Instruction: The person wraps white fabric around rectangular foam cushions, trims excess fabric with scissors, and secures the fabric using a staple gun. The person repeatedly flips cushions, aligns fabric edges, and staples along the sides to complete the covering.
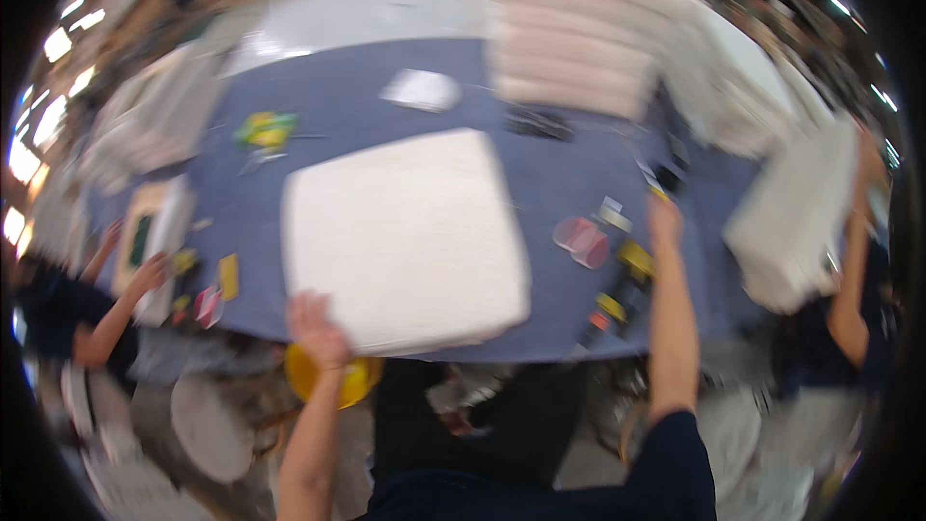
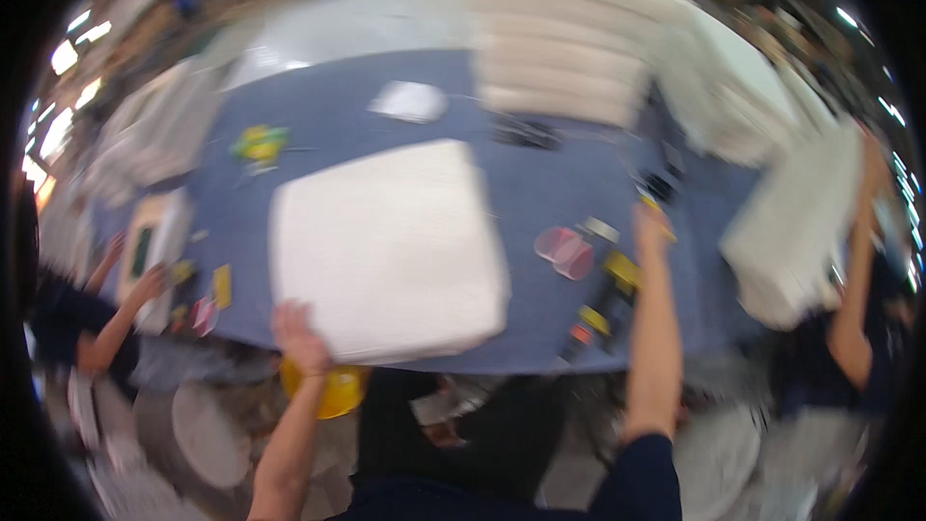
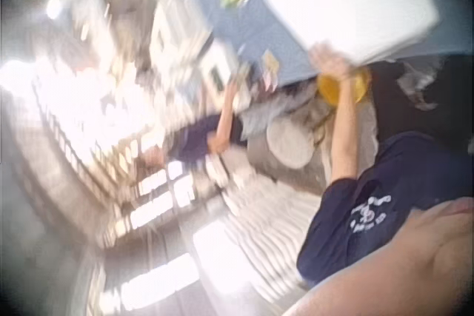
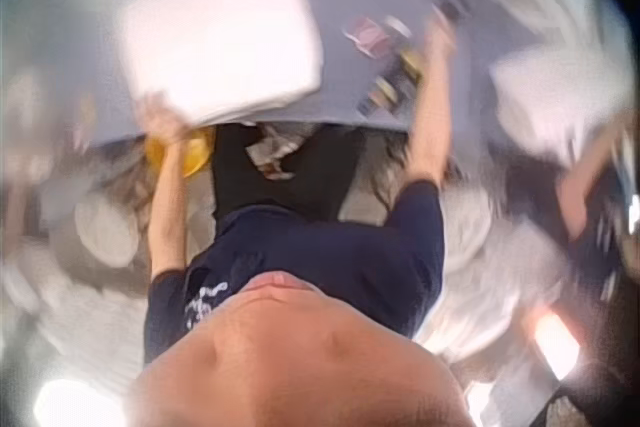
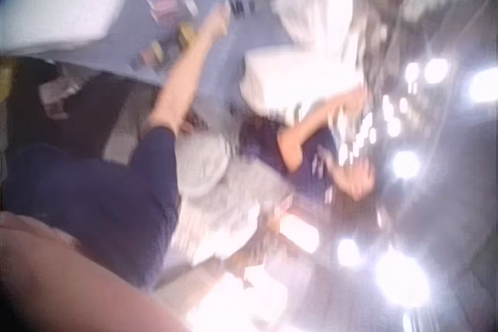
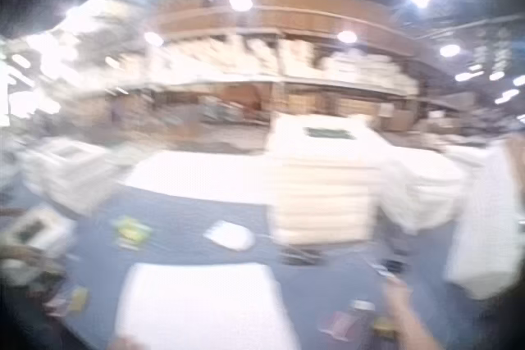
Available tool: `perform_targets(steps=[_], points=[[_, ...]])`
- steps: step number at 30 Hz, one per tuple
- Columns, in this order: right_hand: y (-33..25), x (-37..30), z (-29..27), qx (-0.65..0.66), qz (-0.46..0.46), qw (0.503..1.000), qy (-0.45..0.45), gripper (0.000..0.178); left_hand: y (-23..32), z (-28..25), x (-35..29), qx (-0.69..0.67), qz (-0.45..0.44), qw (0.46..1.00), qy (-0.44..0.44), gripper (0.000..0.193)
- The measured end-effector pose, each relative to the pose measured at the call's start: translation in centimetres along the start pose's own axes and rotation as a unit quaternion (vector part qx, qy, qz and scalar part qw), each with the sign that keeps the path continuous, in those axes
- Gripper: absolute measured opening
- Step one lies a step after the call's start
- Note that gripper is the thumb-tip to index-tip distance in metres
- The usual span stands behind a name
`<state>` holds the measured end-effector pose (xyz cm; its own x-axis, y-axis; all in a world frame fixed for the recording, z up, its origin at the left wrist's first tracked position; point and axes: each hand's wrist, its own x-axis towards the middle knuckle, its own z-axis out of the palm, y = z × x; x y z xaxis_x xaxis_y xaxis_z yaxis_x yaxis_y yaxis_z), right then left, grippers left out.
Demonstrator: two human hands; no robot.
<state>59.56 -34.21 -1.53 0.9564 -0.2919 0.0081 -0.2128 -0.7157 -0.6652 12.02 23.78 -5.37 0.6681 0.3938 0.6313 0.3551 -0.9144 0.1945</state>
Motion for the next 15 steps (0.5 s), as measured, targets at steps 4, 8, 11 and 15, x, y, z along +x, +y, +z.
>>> perform_targets(steps=[4, 8, 11, 15], points=[[2.7, -8.0, -3.6, 0.68, 0.148, 0.708, -0.12, 0.025, 2.5, -1.3, 0.7, -0.014, -0.075, 0.996, -0.05, 0.064], [3.7, -22.1, -7.5, 0.721, 0.134, 0.569, -0.371, 0.038, 1.4, -0.7, -0.4, -0.071, -0.062, 0.995, 0.01, 0.062], [7.4, -31.8, -12.4, 0.536, 0.239, 0.777, -0.225, 0.043, 3.7, -1.2, 0.6, -0.103, -0.058, 0.993, 0.018, 0.06], [21.6, -37.9, -13.3, 0.195, 0.051, 0.941, -0.272, 0.041, 3.2, -2.5, 0.5, -0.105, -0.067, 0.992, 0.017, 0.058]])
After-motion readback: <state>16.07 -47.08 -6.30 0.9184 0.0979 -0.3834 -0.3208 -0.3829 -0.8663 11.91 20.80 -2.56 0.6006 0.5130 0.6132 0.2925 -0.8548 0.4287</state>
